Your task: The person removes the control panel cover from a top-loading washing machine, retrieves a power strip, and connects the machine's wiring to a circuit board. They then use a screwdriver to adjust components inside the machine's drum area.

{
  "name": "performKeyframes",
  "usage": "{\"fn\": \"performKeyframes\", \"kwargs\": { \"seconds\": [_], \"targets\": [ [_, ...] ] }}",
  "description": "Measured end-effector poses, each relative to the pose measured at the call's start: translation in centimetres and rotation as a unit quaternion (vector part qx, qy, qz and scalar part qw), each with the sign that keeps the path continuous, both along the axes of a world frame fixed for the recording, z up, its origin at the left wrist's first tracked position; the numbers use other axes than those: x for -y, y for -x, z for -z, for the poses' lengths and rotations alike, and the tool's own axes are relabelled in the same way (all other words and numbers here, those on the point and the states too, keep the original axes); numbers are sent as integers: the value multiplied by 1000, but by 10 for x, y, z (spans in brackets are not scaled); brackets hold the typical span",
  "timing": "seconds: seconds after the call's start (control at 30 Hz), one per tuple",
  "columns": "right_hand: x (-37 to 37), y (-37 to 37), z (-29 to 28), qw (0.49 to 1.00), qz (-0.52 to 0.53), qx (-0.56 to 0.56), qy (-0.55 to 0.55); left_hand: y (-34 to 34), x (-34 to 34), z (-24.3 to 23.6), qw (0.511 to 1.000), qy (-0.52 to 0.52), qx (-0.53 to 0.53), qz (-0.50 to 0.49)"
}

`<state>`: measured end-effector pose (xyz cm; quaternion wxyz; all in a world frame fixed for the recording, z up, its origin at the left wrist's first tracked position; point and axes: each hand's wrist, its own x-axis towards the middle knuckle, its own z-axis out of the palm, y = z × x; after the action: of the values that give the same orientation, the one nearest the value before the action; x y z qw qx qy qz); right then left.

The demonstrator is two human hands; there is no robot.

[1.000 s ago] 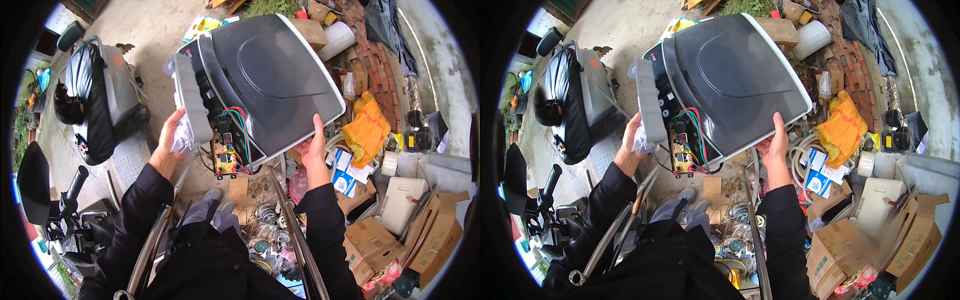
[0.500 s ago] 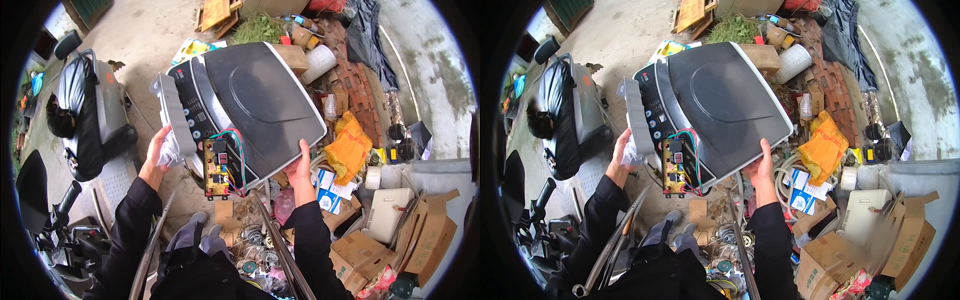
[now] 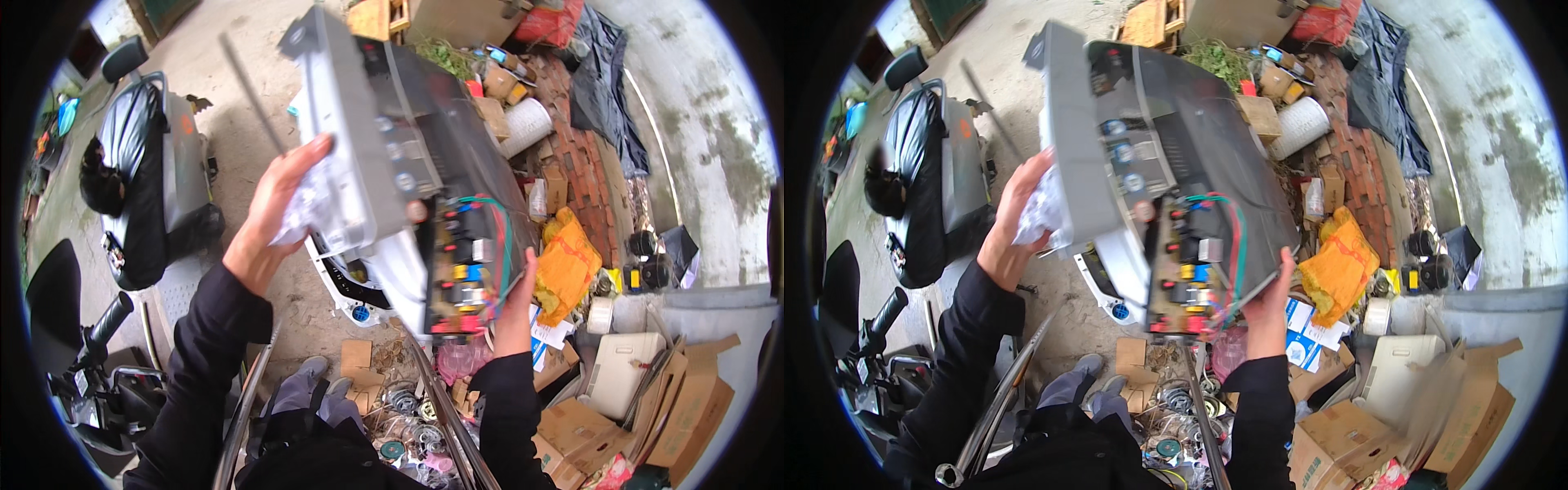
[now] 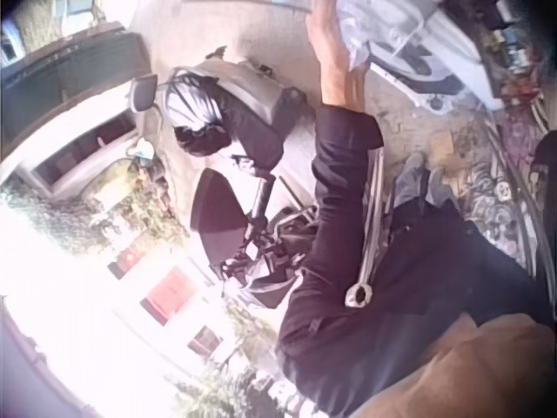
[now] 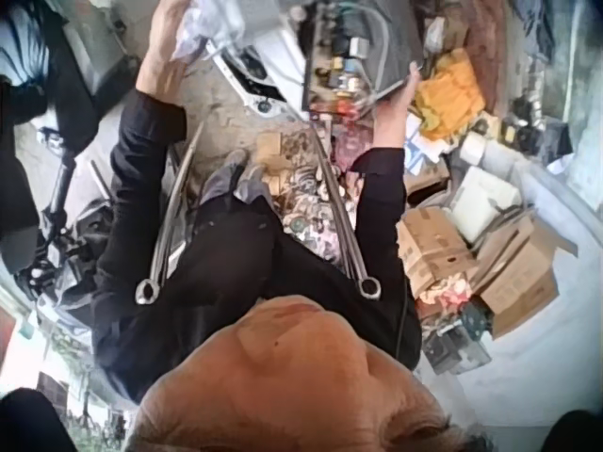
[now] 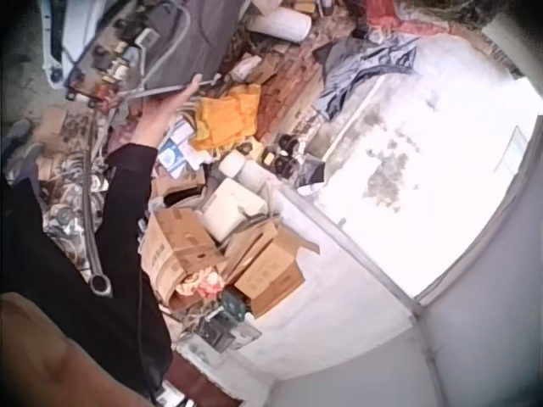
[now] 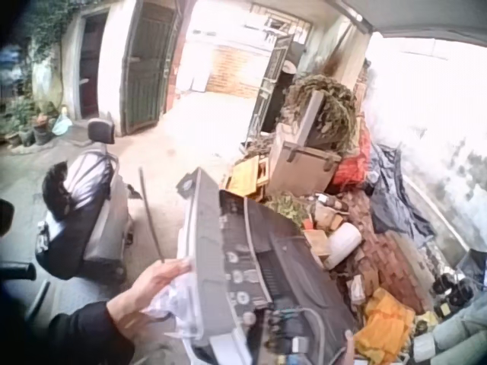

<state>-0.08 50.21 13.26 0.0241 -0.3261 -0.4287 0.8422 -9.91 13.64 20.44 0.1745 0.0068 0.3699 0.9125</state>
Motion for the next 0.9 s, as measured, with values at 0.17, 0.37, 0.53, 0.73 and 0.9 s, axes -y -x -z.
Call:
{"fn": "performKeyframes", "kwargs": {
  "seconds": [0.17, 0.37, 0.53, 0.73, 0.9],
  "targets": [
    [-61, 2, 17, 985, -53, -52, 156, 26, -36, -55, 997, -34, -64, 8],
    [-111, -16, 20, 945, -90, 10, 314, 70, -71, -93, 971, 34, -179, 155],
    [-93, -18, 9, 993, -58, 105, -24, 80, -117, -101, 977, -59, -160, 127],
    [-74, -25, 7, 887, 20, -31, -460, 87, -139, -111, 978, -48, -150, 137],
    [-45, 4, -35, 832, -72, -30, -549, 85, -123, -117, 981, -46, -134, 133]
  ]
}}
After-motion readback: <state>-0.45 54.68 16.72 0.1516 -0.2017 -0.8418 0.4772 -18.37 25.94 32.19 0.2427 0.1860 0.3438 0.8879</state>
